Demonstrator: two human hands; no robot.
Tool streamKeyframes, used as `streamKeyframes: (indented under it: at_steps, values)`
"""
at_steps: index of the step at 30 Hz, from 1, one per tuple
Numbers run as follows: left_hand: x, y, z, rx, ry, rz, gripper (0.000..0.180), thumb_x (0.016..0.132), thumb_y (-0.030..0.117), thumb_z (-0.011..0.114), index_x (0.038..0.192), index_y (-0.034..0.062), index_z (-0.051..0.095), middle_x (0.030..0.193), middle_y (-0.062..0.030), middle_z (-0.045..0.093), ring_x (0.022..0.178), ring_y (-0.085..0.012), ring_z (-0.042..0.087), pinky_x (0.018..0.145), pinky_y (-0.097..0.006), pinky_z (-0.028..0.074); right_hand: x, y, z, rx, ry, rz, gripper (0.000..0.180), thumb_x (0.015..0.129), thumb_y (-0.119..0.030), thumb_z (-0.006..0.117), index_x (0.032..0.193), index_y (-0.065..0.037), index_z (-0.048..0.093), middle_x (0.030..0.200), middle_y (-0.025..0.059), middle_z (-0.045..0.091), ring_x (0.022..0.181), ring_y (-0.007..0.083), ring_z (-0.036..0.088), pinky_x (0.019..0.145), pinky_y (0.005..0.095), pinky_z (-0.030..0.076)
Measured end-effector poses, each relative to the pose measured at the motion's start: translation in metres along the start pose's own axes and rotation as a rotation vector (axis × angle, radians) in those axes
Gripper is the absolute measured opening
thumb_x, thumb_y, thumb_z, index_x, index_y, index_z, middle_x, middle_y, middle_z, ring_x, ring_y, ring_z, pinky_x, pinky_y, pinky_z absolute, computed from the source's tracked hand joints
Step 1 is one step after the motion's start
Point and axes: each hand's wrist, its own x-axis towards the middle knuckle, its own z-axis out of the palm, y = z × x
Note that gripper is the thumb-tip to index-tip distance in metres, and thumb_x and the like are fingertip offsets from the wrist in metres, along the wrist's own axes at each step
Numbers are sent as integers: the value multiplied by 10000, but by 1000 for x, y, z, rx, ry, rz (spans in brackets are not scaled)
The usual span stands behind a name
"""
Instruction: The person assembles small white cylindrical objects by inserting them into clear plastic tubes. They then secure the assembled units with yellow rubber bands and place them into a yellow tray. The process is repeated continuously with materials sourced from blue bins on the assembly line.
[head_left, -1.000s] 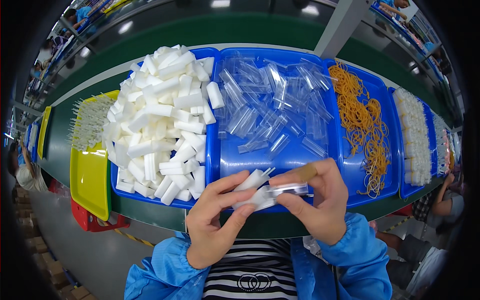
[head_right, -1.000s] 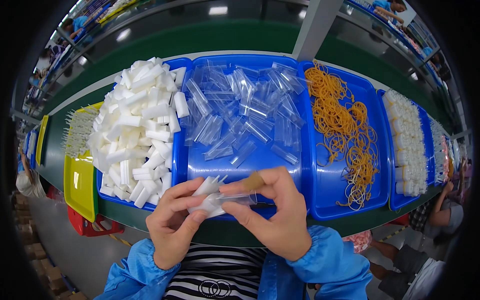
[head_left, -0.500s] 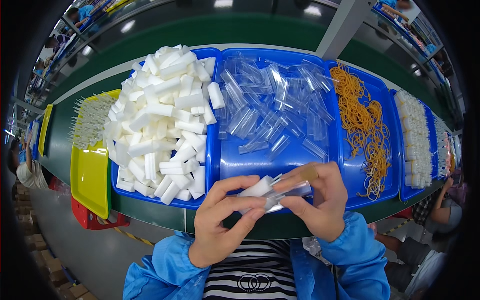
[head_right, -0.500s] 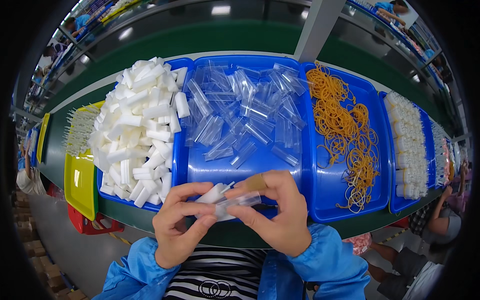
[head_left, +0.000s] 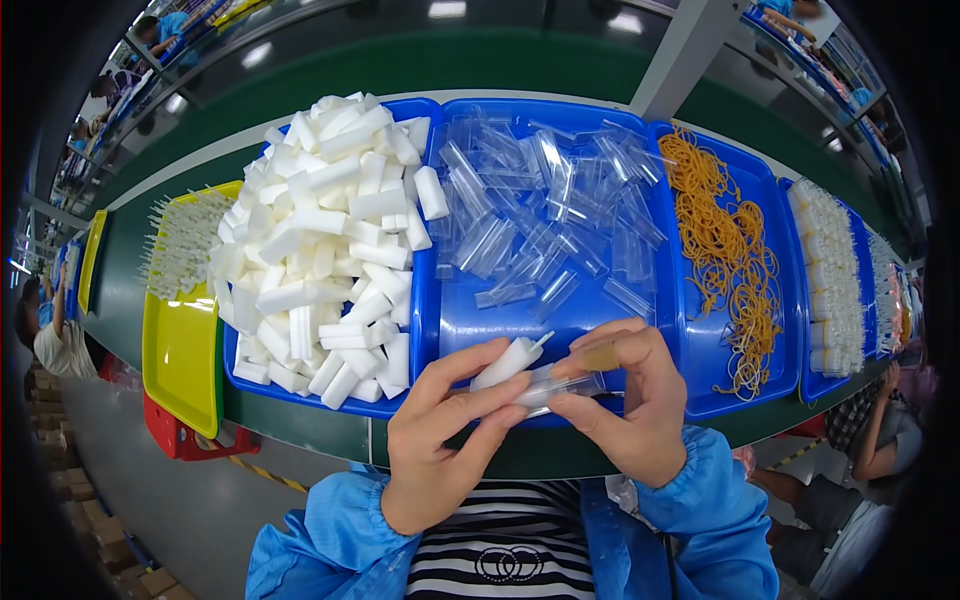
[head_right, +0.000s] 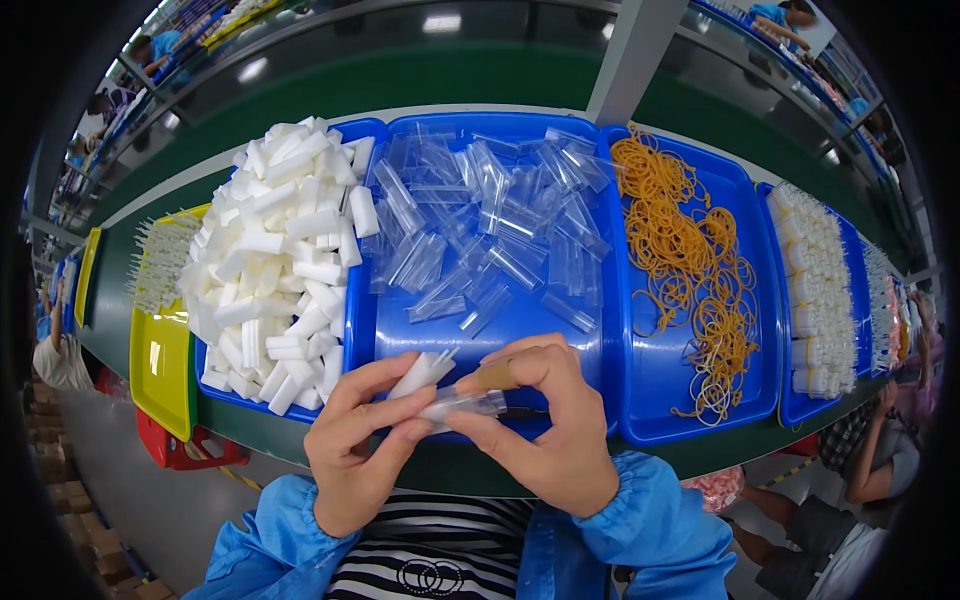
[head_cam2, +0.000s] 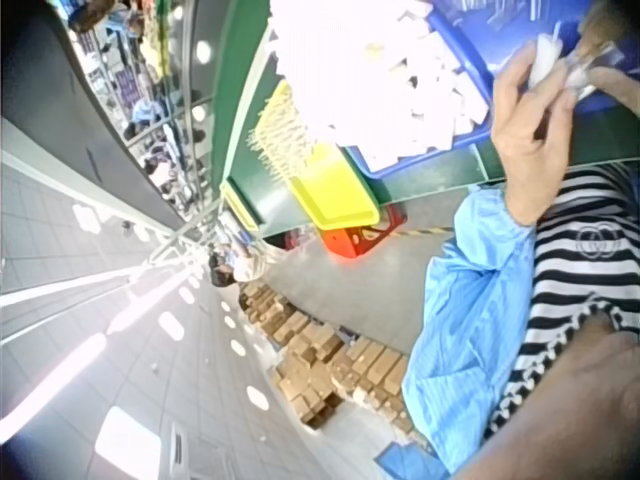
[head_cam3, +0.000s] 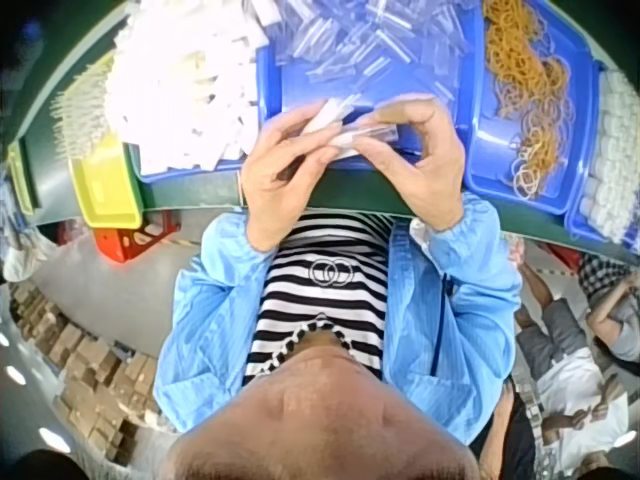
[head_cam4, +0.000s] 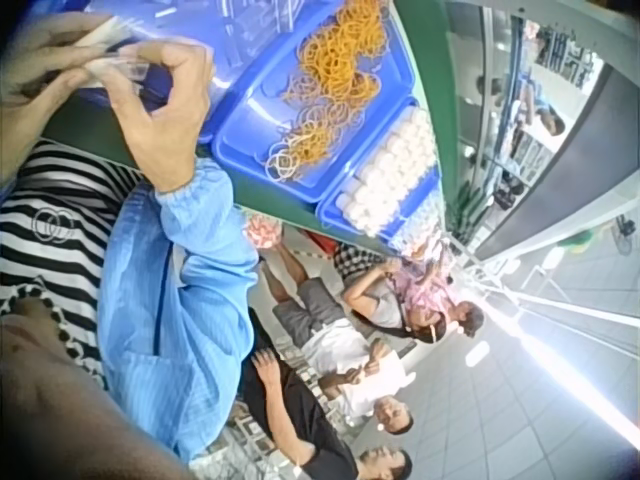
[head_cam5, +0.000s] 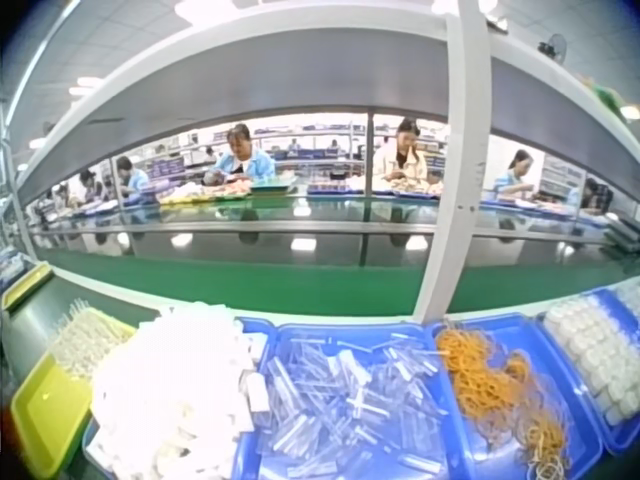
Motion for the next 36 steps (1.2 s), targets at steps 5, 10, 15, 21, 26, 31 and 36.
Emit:
streamKeyframes:
  at_steps: [5, 10, 15, 21, 26, 31, 36]
  values:
    - [-5, -2, -1, -434, 45, -76, 324, 820, -85, 718, 1134, -36, 656, 1281, -180, 507, 1178, -315, 604, 940, -356, 557, 7, -2, -9, 505, 86, 327, 406, 794, -29, 807, 1084, -16, 524, 1000, 129, 687, 973, 163, 648, 886, 302, 487]
    - [-11, -8, -4, -387, -12, 25, 322, 787, -136, 727, 1070, -47, 603, 1174, -150, 486, 1181, -365, 596, 981, -408, 554, -5, -6, -3, 508, -25, 331, 447, 772, -45, 835, 1086, -26, 517, 1075, 100, 621, 1024, 155, 629, 925, 289, 467]
    - [-14, -8, -3, -394, -7, 30, 404, 804, -89, 739, 1165, -38, 566, 1231, -161, 483, 1227, -341, 565, 989, -397, 537, -6, -3, -2, 459, -109, 318, 467, 762, -69, 849, 1096, -30, 527, 1136, 112, 578, 1092, 170, 603, 950, 305, 469]
    - [-3, -1, -9, -494, -244, -148, 424, 862, -14, 715, 1245, -18, 534, 1346, -183, 465, 1269, -273, 522, 974, -352, 548, -7, -8, -9, 387, -103, 219, 472, 743, -80, 854, 1104, -26, 555, 1186, 160, 576, 1097, 213, 600, 948, 334, 488]
    - [-4, -6, -3, -489, 3, -204, 384, 838, -91, 700, 1196, -24, 577, 1340, -157, 462, 1181, -225, 577, 946, -316, 565, 13, -22, -14, -259, -149, -68, 549, 679, -165, 870, 1142, -63, 592, 1234, 95, 584, 1145, 289, 568, 981, 435, 432]
    - [-7, -6, 2, -424, 33, -194, 415, 838, -109, 675, 1219, -34, 529, 1352, -170, 426, 1238, -263, 534, 962, -371, 562, 10, -28, 5, -517, -91, -162, 620, 623, -206, 860, 1160, -87, 573, 1245, 59, 582, 1182, 290, 534, 1011, 499, 374]
    - [-10, -4, 5, -445, 17, -208, 411, 862, -47, 695, 1241, -15, 539, 1360, -147, 417, 1198, -225, 550, 961, -325, 552, 7, -20, 14, -523, -36, -227, 655, 567, -216, 872, 1132, -72, 573, 1255, 70, 583, 1177, 294, 544, 1008, 506, 380]
